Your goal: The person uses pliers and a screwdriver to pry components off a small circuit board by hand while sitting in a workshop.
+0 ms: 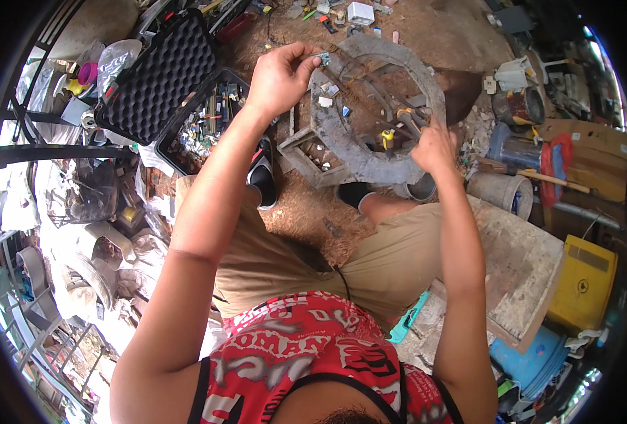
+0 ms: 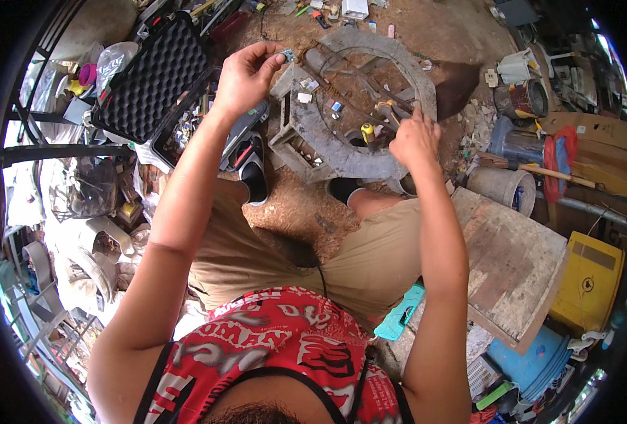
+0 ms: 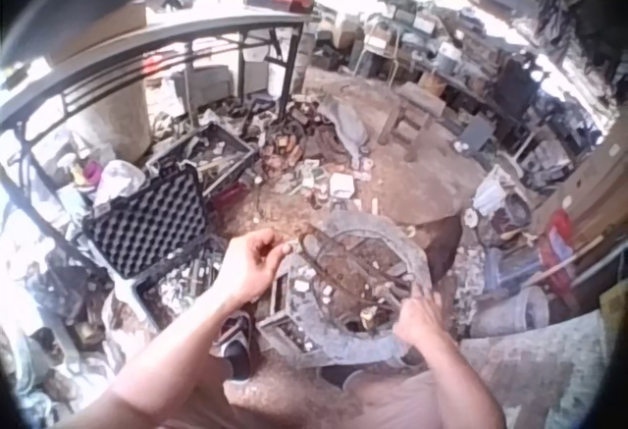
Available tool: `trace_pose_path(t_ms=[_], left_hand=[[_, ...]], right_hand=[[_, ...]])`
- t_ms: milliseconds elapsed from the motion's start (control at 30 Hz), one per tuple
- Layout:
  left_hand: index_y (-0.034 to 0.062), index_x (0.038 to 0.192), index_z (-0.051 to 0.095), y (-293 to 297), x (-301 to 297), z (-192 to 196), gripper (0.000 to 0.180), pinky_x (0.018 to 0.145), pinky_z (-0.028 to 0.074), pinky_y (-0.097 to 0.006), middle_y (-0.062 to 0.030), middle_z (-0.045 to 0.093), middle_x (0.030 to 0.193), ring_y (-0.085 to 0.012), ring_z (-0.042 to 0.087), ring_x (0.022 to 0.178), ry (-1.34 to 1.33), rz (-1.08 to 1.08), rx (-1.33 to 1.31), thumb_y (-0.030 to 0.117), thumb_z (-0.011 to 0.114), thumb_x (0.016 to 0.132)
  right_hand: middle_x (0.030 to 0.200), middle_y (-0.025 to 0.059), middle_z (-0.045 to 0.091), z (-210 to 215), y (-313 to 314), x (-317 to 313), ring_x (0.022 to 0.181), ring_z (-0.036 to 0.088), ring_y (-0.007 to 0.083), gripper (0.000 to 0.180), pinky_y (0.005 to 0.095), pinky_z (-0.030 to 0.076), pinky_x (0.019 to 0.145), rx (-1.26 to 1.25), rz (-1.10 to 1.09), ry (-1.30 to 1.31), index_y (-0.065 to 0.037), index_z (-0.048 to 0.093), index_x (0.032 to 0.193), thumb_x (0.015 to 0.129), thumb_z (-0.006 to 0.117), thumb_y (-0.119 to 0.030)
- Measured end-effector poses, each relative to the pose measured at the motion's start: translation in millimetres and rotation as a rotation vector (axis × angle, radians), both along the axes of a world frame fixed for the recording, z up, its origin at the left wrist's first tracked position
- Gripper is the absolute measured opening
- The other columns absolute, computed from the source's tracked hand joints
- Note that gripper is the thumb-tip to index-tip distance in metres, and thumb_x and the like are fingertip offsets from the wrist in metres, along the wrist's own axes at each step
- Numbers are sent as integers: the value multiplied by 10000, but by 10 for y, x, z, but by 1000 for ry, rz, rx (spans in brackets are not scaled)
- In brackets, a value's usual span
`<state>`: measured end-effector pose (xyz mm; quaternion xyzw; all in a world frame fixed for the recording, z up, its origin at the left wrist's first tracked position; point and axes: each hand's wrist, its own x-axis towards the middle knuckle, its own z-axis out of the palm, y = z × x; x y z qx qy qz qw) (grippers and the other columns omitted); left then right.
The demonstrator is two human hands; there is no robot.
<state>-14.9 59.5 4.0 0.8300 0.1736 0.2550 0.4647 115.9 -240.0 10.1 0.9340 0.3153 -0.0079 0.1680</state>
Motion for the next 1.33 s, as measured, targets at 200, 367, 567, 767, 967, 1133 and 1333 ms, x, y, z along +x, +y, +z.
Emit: trace_pose_path(t_ms=[200,367,567,767,967,1133,1333], left_hand=[[73,1028,719,22,-49,18,216,687,536,-330,-141,717,826,-231,701,719,-52,41,-61,225,701,875],[58,1060,722,-6,33,-36,262,712,537,-305,-102,738,830,-168,708,751,17,27,-218,244,710,876],[31,1097,714,17,2,-12,302,729,519,-259,-63,736,837,-88,667,761,5,-1,-494,254,709,894],[44,1112,715,47,16,-56,295,745,518,-262,-71,744,866,-85,661,772,20,10,-464,247,701,898],[49,1100,720,38,12,-38,286,747,515,-265,-65,743,858,-92,665,775,22,8,-455,251,694,900],[49,1093,723,45,36,-100,287,735,512,-263,-56,740,843,-87,659,764,-5,1,-422,262,695,902],[49,1083,727,3,29,-40,281,716,512,-258,-46,730,819,-84,650,742,-5,11,-450,264,692,906]], right_hand=[[1198,213,582,202,28,-540,1073,592,378,273,435,484,921,358,-78,184,35,697,983,790,639,-150],[1119,219,584,-411,233,-1138,1021,584,383,236,441,480,909,549,22,361,30,678,902,799,694,-181],[1329,190,529,-832,148,-1051,1199,499,405,362,451,419,1020,618,62,302,31,656,1097,798,738,-155],[1344,199,524,-873,113,-1056,1221,506,398,399,435,420,1039,626,55,295,26,637,1128,814,737,-199],[1308,204,548,-627,173,-1006,1189,538,393,342,444,450,1007,652,-14,358,-6,650,1106,846,703,-222],[1041,78,702,448,323,-897,959,650,178,185,305,508,846,1392,-164,878,-28,691,1088,946,624,-126],[1204,240,598,2724,-48,-623,1103,582,325,612,358,441,998,1405,148,1300,69,568,1162,843,636,-449]])
